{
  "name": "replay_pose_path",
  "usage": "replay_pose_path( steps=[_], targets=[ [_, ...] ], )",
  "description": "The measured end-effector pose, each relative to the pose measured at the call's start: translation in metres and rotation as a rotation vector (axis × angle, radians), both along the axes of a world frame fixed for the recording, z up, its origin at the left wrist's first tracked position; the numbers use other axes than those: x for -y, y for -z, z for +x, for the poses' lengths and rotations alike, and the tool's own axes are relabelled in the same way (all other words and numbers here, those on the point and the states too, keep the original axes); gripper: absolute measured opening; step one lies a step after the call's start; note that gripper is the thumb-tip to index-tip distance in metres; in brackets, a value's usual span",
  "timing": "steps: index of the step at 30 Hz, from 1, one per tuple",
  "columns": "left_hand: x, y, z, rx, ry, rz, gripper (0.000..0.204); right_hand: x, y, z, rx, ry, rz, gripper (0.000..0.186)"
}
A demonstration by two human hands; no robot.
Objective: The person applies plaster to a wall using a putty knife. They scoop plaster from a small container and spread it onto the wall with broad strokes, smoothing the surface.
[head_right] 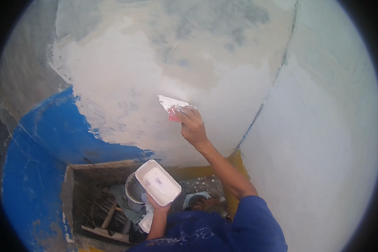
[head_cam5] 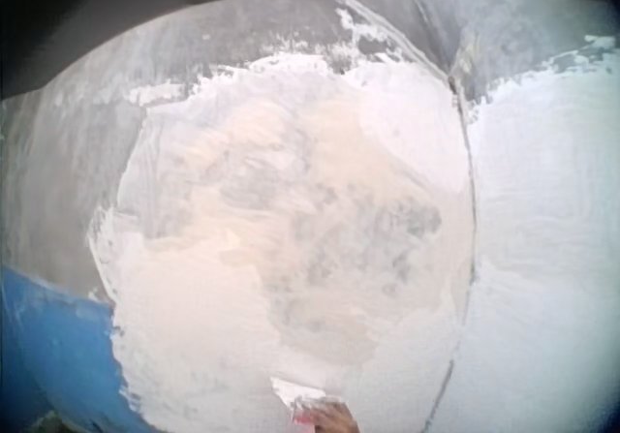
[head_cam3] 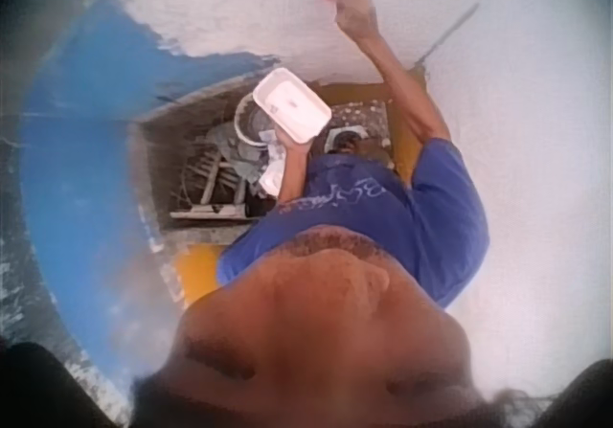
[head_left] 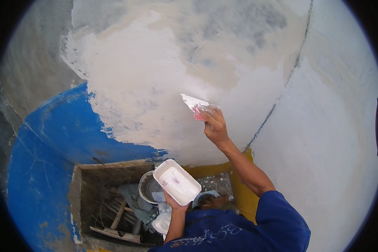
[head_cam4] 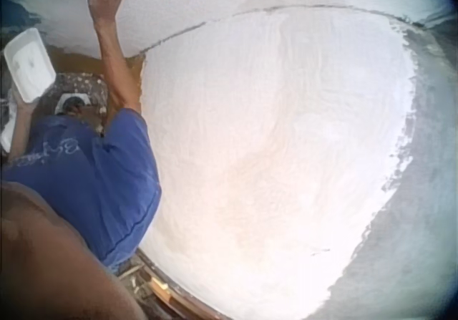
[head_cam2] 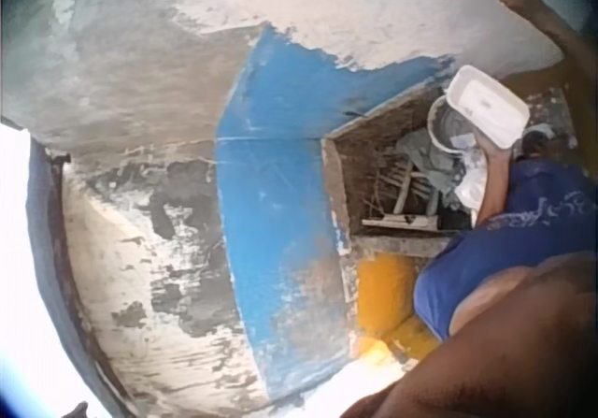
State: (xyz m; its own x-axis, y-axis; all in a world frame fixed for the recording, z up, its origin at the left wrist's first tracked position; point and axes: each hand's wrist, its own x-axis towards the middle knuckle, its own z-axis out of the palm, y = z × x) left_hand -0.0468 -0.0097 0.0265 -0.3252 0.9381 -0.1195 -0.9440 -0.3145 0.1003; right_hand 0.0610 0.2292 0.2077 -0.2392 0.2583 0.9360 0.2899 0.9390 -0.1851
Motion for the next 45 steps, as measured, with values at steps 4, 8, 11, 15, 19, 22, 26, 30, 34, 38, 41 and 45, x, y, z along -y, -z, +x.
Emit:
replay_pose_path(
  steps=[4, 8, 11, 15, 19, 22, 26, 30, 34, 38, 41, 45],
  targets=[
    [0.001, -0.001, -0.005, 0.037, -0.033, 0.002, 0.06, -0.021, -0.1, 0.032, -0.296, 0.26, 0.188, 0.051],
    [0.001, 0.003, -0.003, 0.028, -0.021, -0.006, 0.061, -0.056, -0.132, 0.045, -0.325, 0.458, 0.289, 0.052],
    [0.0, 0.001, 0.0, 0.036, -0.022, 0.01, 0.061, -0.03, -0.1, 0.0, -0.153, 0.37, 0.231, 0.063],
    [-0.001, 0.006, 0.003, 0.033, -0.011, 0.005, 0.061, 0.01, -0.041, -0.043, 0.152, 0.14, 0.093, 0.058],
    [-0.002, 0.005, -0.003, 0.048, -0.026, 0.015, 0.061, -0.001, -0.092, -0.03, -0.124, 0.099, 0.119, 0.054],
    [-0.004, 0.012, -0.005, 0.05, -0.02, 0.025, 0.064, -0.023, -0.146, 0.001, -0.245, 0.283, 0.273, 0.056],
    [-0.002, 0.012, -0.005, 0.077, -0.014, 0.04, 0.067, -0.02, -0.143, -0.006, -0.191, 0.346, 0.269, 0.056],
    [-0.001, 0.003, -0.001, 0.082, -0.033, 0.018, 0.061, 0.005, -0.082, -0.04, 0.082, 0.25, 0.149, 0.053],
    [0.003, -0.004, -0.001, 0.08, -0.047, 0.031, 0.059, 0.009, -0.06, -0.039, 0.055, 0.091, 0.05, 0.055],
    [0.004, -0.002, -0.004, 0.044, -0.056, 0.026, 0.058, -0.012, -0.071, -0.032, -0.196, 0.292, 0.144, 0.064],
    [0.002, 0.006, 0.0, 0.03, -0.031, 0.014, 0.058, -0.039, -0.041, -0.051, -0.096, 0.372, 0.121, 0.071],
    [0.003, 0.0, 0.005, 0.004, -0.038, 0.029, 0.059, -0.003, -0.005, -0.075, 0.171, 0.099, 0.055, 0.066]
  ],
)
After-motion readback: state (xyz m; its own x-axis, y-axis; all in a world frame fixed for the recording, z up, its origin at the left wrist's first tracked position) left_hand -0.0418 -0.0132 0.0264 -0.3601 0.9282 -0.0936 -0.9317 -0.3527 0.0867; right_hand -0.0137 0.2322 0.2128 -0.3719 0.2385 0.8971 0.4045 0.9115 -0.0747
